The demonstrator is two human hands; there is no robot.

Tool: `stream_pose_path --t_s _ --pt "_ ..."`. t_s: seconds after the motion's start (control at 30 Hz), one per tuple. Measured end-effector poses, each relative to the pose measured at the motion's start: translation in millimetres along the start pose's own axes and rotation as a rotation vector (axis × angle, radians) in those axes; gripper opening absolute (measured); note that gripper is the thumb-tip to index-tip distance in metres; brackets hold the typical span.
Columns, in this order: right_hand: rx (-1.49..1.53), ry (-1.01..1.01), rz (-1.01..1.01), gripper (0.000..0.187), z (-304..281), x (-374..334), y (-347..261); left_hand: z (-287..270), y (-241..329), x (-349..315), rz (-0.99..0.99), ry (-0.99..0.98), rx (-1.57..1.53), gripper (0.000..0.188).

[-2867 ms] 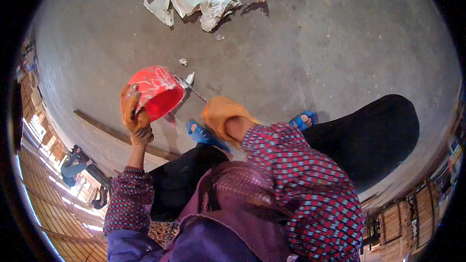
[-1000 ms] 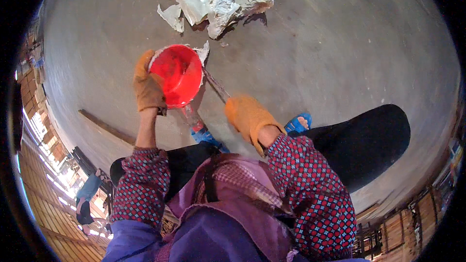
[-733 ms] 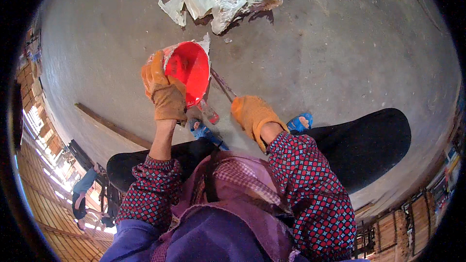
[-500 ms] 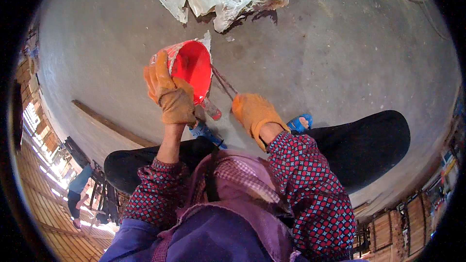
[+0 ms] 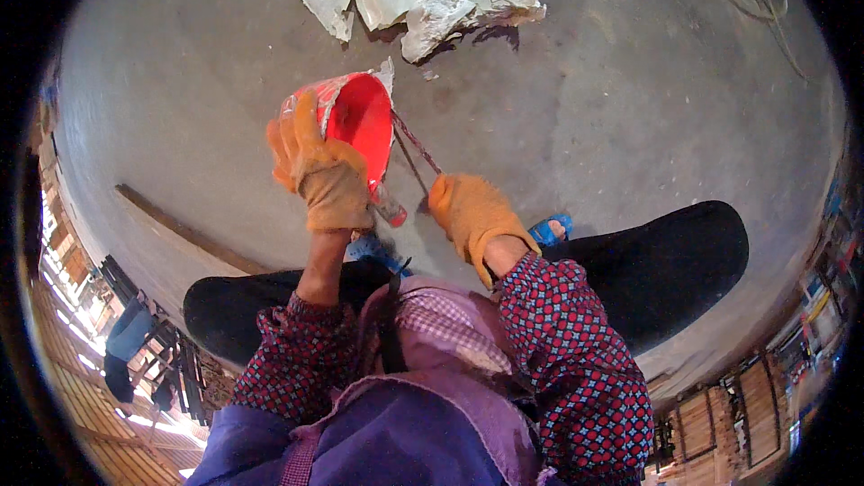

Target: The person sits on the floor and uses a metal scraper to remove dried white residue from the inside of a red bucket. After scraping the bucket, the person scrapes the residue from a piece of paper on the floor and then walks to a machine to discard the waste.

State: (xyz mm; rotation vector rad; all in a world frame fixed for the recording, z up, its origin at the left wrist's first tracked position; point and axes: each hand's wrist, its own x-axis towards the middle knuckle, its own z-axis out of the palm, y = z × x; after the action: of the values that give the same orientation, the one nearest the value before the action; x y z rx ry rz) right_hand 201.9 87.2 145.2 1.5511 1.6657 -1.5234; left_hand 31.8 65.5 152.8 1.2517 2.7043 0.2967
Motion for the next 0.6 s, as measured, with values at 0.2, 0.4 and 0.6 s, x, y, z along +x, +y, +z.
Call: stream_pose_path --t_s 0.2,0.4,0.6 --pt "-0.108 -0.045 0.001 0.049 3.6 2.6 0.9 4.5 -9.3 -2.0 0.039 0.016 0.053 0.066" --pt "-0.074 -0.071 0.04 0.048 5.2 3.2 -0.9 0.7 -3.6 -0.5 0.005 -0.018 0.049 0.065" --pt "-0.027 -0.18 0.077 0.045 2.9 8.0 -13.5 2.1 -6.8 -6.9 0.022 0.05 0.083 0.06"
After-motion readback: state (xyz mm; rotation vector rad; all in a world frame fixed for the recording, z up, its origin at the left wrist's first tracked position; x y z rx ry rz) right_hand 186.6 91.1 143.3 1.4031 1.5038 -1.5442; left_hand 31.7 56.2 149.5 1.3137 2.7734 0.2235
